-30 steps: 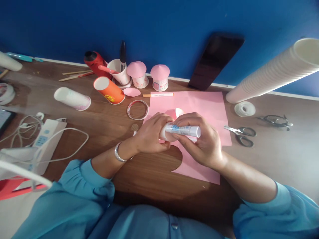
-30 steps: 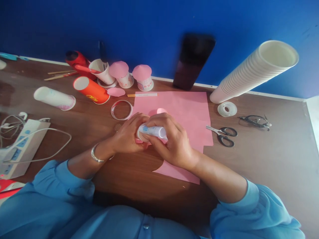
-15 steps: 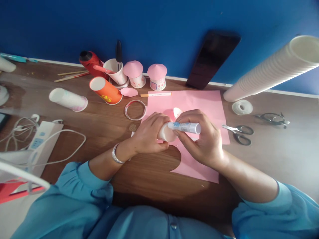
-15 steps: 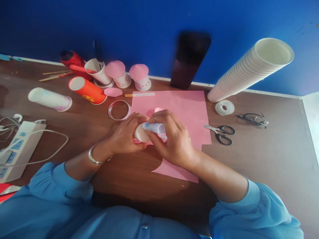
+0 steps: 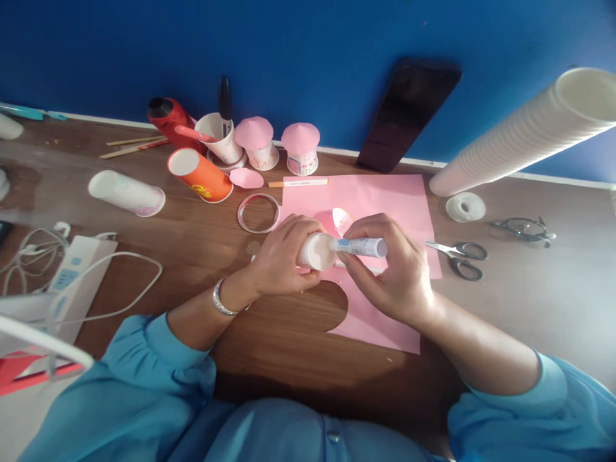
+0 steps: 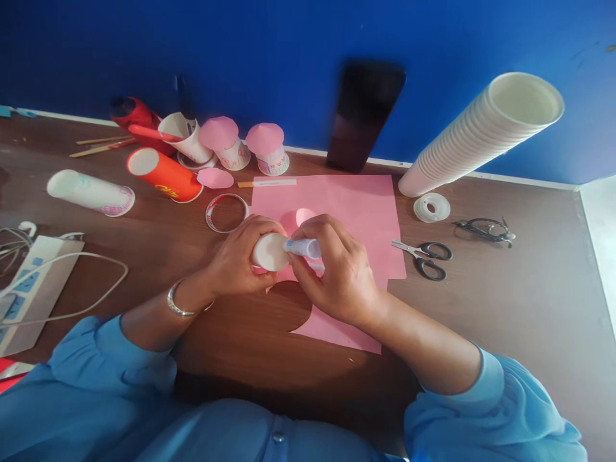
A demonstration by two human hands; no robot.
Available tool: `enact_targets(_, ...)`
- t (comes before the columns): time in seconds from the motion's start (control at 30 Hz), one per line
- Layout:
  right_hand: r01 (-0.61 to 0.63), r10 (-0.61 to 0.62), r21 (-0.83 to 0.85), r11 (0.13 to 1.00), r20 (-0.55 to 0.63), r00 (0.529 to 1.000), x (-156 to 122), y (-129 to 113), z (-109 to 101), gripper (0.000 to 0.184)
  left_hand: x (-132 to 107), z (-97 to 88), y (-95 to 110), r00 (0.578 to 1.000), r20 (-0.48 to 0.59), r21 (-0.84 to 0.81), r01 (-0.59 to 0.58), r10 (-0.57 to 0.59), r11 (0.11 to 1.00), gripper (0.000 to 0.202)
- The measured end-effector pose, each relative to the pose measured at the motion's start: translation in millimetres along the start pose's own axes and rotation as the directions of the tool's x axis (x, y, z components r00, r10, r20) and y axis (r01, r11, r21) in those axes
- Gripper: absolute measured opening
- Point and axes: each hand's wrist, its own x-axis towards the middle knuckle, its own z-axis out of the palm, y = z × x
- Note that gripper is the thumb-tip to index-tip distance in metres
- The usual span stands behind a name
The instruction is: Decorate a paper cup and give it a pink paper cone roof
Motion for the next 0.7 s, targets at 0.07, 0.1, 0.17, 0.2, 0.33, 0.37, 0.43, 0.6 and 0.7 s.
enact_targets(0.07, -0.006, 0.006, -0.007, 1.000, 0.005, 1.000, -0.5, -0.6, -0.3, 0.022, 0.0, -0.4, -0.7, 1.000, -0.011, 0.001, 0.005, -0.005, 1.000, 0.055)
enact_targets(0.1, -0.008, 0.008, -0.010, 1.000, 0.006, 1.000, -0.7, -0.9, -0.5, 0.022, 0.0, -0.5, -1.0, 1.000, -0.020, 0.002, 0.006, -0.006, 1.000, 0.056)
enact_targets(0.17, -0.009, 0.009, -0.015, 1.000, 0.008, 1.000, -1.1, -1.4, -0.9, 0.023, -0.3, -0.6, -1.8, 0.999, -0.041, 0.006, 0.002, -0.001, 1.000, 0.056)
enact_targets(0.2, -0.010, 0.010, -0.017, 1.000, 0.009, 1.000, -1.4, -1.8, -1.0, 0.023, -0.5, -0.5, -2.1, 0.999, -0.050, 0.009, -0.003, 0.003, 1.000, 0.056)
enact_targets(0.33, -0.018, 0.018, -0.006, 1.000, 0.023, 1.000, -2.9, -4.3, -1.4, 0.021, -1.2, 0.3, -3.7, 0.996, -0.086, 0.030, -0.023, 0.025, 0.999, 0.056)
enact_targets(0.37, -0.028, 0.028, 0.006, 1.000, 0.032, 0.999, -2.9, -5.2, -1.7, 0.021, -1.3, 0.5, -4.3, 0.995, -0.095, 0.040, -0.027, 0.030, 0.999, 0.056)
enact_targets(0.43, -0.054, 0.053, 0.037, 0.998, 0.041, 0.998, -2.1, -6.8, -2.9, 0.020, -1.4, 0.8, -5.4, 0.993, -0.114, 0.057, -0.037, 0.044, 0.998, 0.056)
enact_targets(0.6, -0.085, 0.086, 0.063, 0.994, -0.009, 0.996, 3.4, -4.7, -8.2, 0.018, -1.3, 0.7, -6.3, 0.991, -0.119, 0.076, -0.056, 0.064, 0.996, 0.059)
enact_targets(0.7, -0.048, 0.048, 0.040, 0.998, 0.016, 0.999, 4.9, -0.8, -9.5, 0.019, -1.5, 0.8, -5.7, 0.992, -0.102, 0.046, -0.072, 0.076, 0.996, 0.061)
